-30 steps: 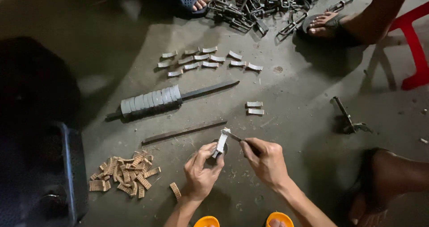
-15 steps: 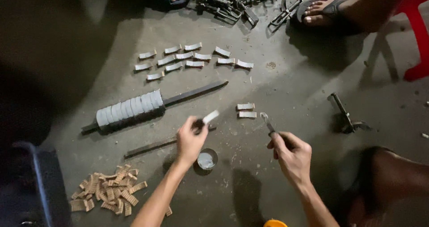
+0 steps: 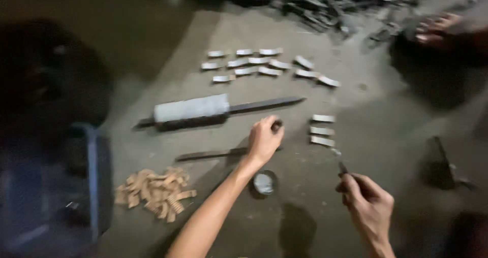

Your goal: Applying adhesive to small metal components and stacking them onto a central rod for assembly

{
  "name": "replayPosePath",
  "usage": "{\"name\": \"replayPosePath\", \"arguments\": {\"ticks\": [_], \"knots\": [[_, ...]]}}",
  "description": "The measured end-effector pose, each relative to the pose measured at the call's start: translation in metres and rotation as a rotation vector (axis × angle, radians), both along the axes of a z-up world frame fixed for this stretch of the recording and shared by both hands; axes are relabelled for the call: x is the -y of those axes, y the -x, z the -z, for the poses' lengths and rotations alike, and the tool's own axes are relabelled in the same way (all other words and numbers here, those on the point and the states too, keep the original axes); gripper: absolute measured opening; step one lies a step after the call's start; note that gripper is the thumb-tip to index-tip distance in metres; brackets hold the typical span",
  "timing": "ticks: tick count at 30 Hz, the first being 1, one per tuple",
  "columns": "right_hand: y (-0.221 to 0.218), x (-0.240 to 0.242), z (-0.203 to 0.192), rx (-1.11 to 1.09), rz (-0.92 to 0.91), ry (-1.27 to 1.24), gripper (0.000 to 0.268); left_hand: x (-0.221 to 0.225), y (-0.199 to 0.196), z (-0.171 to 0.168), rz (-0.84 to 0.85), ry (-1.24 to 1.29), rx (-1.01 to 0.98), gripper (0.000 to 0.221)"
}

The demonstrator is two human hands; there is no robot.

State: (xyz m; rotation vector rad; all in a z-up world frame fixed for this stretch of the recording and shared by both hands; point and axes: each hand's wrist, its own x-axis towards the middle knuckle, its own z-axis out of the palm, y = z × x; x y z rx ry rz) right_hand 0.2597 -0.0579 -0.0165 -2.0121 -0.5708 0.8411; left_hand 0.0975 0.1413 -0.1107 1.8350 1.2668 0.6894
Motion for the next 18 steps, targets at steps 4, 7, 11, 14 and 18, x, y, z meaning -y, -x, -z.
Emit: {"name": "replayPosePath", "arguments": {"ticks": [4, 7, 11, 14, 18], "knots": [[0.032, -0.009, -0.010, 0.001, -0.092, -0.021, 0.017, -0.002, 0.146, -0.019, -0.118, -0.191, -0.023, 0.028], [0.050, -0.011, -0.014, 0.020, -0.159, -0.001, 0.016, -0.004, 0.257, -0.004, -0.433, -0.213, -0.184, 0.026], [0.068, -0.009, -0.022, 0.133, -0.270, 0.013, 0.017, -0.004, 0.393, 0.073, -0.491, -0.147, -0.508, 0.018], [0.074, -0.004, -0.027, 0.197, -0.308, 0.040, 0.016, 0.000, 0.441, 0.111, -0.455, -0.021, -0.643, 0.034], [0.074, 0.002, -0.025, 0.295, -0.356, 0.039, 0.016, 0.002, 0.406, 0.040, -0.464, 0.278, -0.658, 0.039]]}}
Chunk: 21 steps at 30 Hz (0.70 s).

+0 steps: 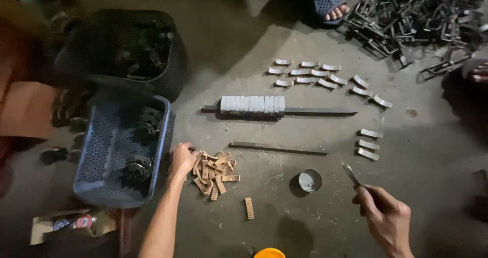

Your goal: Applying adhesive to small metal components and stacking them onto a central rod for assembly

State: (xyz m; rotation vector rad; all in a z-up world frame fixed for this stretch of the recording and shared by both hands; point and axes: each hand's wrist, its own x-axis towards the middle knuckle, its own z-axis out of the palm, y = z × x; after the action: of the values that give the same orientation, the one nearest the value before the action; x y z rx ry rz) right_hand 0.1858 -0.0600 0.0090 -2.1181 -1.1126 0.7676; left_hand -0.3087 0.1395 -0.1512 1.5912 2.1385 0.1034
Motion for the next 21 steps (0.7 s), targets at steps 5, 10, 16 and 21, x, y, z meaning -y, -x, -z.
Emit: {"name": "replayPosePath", "arguments": {"ticks": [5, 10, 16, 21], "knots": [[0.000, 0.008, 0.000, -0.052, -0.006, -0.041, 0.016, 0.006, -0.022, -0.055, 0.139, -0.001, -0.012, 0.020], [0.000, 0.000, -0.004, -0.007, -0.047, -0.195, 0.019, 0.018, -0.087, -0.104, 0.196, -0.205, 0.187, 0.037], [0.014, -0.021, -0.036, 0.143, -0.120, -0.375, 0.018, 0.058, -0.207, -0.121, 0.122, -0.210, 0.895, 0.037], [0.005, -0.017, -0.039, -0.116, -0.079, -0.307, 0.014, 0.086, -0.266, -0.119, 0.002, 0.162, 1.446, 0.041]]}}
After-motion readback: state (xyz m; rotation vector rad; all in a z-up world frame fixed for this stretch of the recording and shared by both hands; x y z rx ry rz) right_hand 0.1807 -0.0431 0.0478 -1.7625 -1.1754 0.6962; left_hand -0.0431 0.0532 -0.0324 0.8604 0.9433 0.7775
